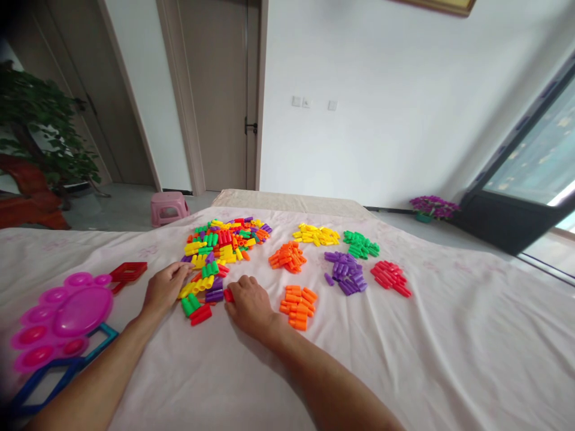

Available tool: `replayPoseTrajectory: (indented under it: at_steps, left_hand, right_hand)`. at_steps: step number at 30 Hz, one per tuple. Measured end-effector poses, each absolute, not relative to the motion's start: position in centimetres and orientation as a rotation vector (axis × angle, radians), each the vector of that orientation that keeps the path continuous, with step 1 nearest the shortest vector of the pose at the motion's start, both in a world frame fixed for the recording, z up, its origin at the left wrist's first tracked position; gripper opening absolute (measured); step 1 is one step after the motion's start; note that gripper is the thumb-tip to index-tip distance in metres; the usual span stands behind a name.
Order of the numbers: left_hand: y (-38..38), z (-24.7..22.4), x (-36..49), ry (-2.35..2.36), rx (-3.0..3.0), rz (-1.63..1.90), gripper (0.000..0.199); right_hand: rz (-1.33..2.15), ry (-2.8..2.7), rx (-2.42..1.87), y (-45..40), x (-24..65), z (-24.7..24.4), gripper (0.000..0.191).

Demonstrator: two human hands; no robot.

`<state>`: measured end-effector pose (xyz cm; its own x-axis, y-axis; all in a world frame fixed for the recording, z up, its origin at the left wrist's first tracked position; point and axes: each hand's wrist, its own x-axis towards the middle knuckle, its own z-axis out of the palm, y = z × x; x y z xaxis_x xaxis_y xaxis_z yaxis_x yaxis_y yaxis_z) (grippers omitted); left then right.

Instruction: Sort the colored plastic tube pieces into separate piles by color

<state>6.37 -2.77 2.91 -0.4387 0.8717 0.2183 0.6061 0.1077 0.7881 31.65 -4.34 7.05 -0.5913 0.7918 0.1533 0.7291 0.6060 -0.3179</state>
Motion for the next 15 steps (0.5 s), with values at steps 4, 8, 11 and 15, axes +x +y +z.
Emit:
replayPoseTrajectory:
  at_steps: [4,8,11,15]
  left_hand:
    - [-2.9,3.1,6.4,2.095,1.447,1.218,0.039]
    - [-3.0,3.3,6.4,2.139,1.476,1.196,0.040]
    - [-3.0,3.3,6.4,2.157,1.474,1.179,0.041]
    - [-2.9,3.2,6.4,2.139,1.457,1.166,0.040]
  right_hand:
    - [0.385,-2.505,-1.154,-4.1,32.7,6.7,0.020]
    - [0.438,-2.272,-1.125,-2.1,35.3,7.9,0.026]
    - [0.397,-2.006,-1.225,1.2,39.0,9.1,0.028]
    - [0.332,-1.612,-1.343,5.7,46.2,9.5,0.030]
